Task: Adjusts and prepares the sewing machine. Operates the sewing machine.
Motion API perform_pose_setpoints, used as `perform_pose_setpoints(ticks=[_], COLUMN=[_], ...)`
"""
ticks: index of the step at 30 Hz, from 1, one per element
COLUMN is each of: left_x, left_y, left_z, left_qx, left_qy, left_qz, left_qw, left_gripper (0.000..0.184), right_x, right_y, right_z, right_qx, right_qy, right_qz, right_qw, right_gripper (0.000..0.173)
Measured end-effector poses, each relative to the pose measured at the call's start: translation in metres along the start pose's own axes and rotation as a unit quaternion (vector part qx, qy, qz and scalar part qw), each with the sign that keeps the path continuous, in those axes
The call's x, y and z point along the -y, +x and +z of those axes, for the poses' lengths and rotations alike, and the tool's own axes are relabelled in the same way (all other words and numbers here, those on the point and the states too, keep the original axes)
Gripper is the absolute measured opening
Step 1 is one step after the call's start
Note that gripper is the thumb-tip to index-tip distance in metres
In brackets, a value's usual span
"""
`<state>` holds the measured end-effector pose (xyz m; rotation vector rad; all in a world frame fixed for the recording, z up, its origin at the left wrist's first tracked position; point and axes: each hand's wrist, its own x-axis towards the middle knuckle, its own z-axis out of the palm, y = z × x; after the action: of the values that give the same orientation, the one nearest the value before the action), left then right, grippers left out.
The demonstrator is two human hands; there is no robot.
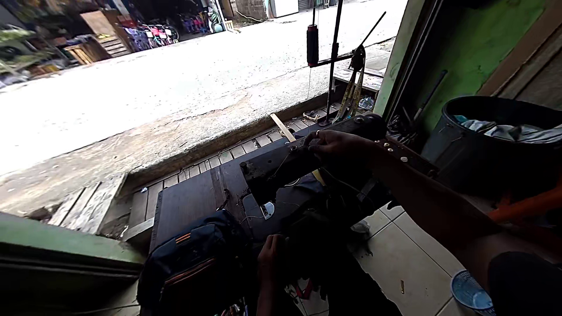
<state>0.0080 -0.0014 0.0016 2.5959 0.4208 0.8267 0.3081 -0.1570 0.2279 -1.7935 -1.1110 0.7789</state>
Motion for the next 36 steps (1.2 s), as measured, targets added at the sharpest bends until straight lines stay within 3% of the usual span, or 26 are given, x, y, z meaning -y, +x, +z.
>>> perform_pose_setpoints(ticks=[3,7,9,12,15,18,20,25,27,29,31,34,36], left_x=[0.0,-0.002,-0.014,-0.058,-0.119,-0.16,-0.166,-0.154,-0.15,-0.148,-0.147,-0.146,-0.146], left_y=[0.0,0.002,0.009,0.045,0.104,0.161,0.185,0.198,0.198,0.198,0.198,0.199,0.201], left_z=[-0.004,-0.021,-0.035,-0.061,-0.076,-0.07,-0.058,-0.046,-0.043,-0.042,-0.043,-0.045,-0.046], left_qx=[0.028,0.078,0.054,-0.005,-0.001,0.082,0.157,0.314,0.333,0.331,0.331,0.33,0.324], left_qy=[-0.018,-0.058,-0.06,-0.085,-0.112,-0.087,-0.056,-0.065,-0.104,-0.108,-0.101,-0.096,-0.092], left_qz=[-0.005,0.008,0.045,0.147,0.293,0.432,0.489,0.46,0.426,0.413,0.404,0.401,0.396], left_qw=[0.999,0.995,0.996,0.985,0.949,0.894,0.856,0.828,0.835,0.841,0.847,0.849,0.854], left_gripper=[0.022,0.019,0.021,0.021,0.019,0.022,0.022,0.022,0.023,0.022,0.023,0.021,0.021], right_x=[-0.008,-0.021,-0.026,-0.033,-0.038,-0.043,-0.049,-0.074,-0.09,-0.092,-0.091,-0.089,-0.086], right_y=[-0.008,-0.034,-0.054,-0.086,-0.111,-0.132,-0.144,-0.173,-0.183,-0.19,-0.186,-0.161,-0.137], right_z=[0.011,0.023,0.033,0.053,0.076,0.09,0.094,0.092,0.093,0.093,0.099,0.111,0.124], right_qx=[-0.053,-0.02,-0.02,-0.041,-0.048,-0.062,-0.074,-0.082,-0.065,-0.037,-0.107,-0.302,-0.355], right_qy=[0.124,0.207,0.218,0.213,0.196,0.185,0.196,0.167,0.052,-0.115,-0.185,-0.151,-0.068], right_qz=[0.019,-0.003,-0.02,-0.027,-0.024,-0.024,-0.025,-0.003,0.023,0.122,0.161,0.006,-0.061], right_qw=[0.991,0.978,0.975,0.976,0.979,0.981,0.977,0.983,0.996,0.985,0.964,0.941,0.93], right_gripper=[0.018,0.017,0.019,0.019,0.018,0.017,0.016,0.019,0.021,0.04,0.064,0.07,0.062])
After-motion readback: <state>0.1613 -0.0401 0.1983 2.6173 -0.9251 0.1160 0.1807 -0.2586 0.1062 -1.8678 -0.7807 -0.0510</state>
